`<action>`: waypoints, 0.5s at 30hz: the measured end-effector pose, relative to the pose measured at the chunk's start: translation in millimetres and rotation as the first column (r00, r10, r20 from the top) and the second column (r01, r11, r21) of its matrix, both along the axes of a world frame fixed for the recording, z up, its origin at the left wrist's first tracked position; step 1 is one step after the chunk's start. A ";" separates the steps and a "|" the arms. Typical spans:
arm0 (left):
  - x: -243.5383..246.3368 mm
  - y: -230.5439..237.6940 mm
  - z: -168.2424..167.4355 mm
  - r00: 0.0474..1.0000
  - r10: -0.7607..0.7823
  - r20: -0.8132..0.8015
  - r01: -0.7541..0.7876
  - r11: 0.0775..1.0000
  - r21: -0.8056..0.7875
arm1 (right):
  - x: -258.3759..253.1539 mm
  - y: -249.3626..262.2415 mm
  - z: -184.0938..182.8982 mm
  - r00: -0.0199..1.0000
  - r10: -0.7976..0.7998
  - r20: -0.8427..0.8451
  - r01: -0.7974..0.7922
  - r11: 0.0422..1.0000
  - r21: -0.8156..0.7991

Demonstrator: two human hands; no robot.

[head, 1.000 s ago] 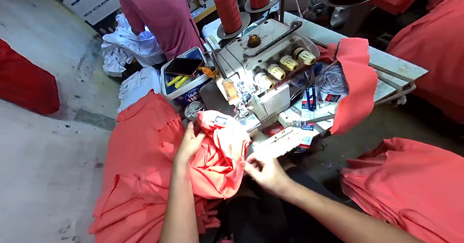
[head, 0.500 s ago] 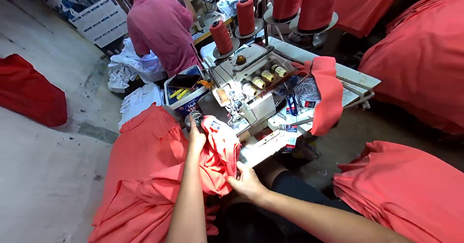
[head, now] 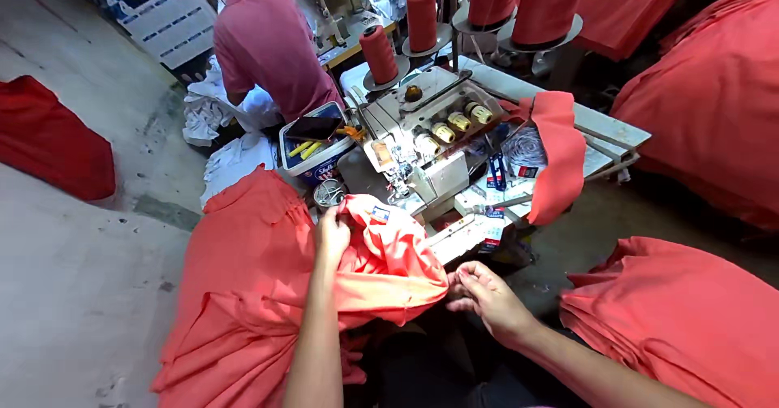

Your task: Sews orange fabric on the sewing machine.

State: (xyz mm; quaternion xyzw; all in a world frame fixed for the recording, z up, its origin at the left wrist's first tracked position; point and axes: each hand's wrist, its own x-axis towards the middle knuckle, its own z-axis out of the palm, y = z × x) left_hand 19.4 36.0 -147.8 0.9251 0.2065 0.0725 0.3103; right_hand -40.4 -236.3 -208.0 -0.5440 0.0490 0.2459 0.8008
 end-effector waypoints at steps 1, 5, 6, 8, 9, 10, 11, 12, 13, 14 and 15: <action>-5.9 1.4 7.5 0.998 0.003 0.063 -0.003 1.000 0.010 | 3.5 2.9 2.6 1.000 -0.027 -0.001 0.027 1.000 0.000; -32.5 -3.3 38.9 0.950 -0.076 0.302 0.048 0.994 0.100 | -0.8 31.6 -6.3 0.976 0.116 0.184 -0.089 0.985 -0.150; -40.9 -5.7 51.8 0.935 -0.130 0.331 0.071 0.980 0.186 | -1.6 38.9 -13.9 0.951 0.194 0.239 -0.142 0.965 -0.219; -61.7 -5.0 85.3 0.891 -0.253 0.377 0.081 0.906 0.415 | 0.9 45.6 -15.7 0.921 0.284 0.265 -0.208 0.937 -0.281; -73.9 -2.9 106.9 0.873 -0.289 0.393 0.045 0.850 0.526 | 3.8 42.8 -7.3 0.908 0.297 0.296 -0.210 0.933 -0.292; -86.9 1.4 130.0 0.855 -0.315 0.412 -0.009 0.784 0.620 | 7.5 36.1 6.0 0.892 0.283 0.352 -0.181 0.938 -0.295; -100.2 8.9 154.3 0.837 -0.345 0.425 -0.057 0.718 0.694 | 12.2 27.2 21.7 0.866 0.238 0.440 -0.121 0.953 -0.277; -112.3 21.2 178.9 0.816 -0.386 0.431 -0.091 0.649 0.755 | 18.1 16.7 37.6 0.821 0.169 0.546 -0.041 0.970 -0.240; -123.8 36.0 203.9 0.801 -0.424 0.423 -0.111 0.589 0.800 | 24.6 5.3 52.7 0.766 0.092 0.636 0.045 0.980 -0.196; -134.6 47.0 228.6 0.795 -0.438 0.419 -0.092 0.596 0.798 | 31.9 -7.4 67.2 0.702 0.022 0.712 0.130 0.979 -0.159; -141.0 47.2 251.1 0.763 -0.433 0.480 -0.067 0.685 0.725 | 40.1 -20.9 82.8 0.643 -0.038 0.765 0.198 0.973 -0.119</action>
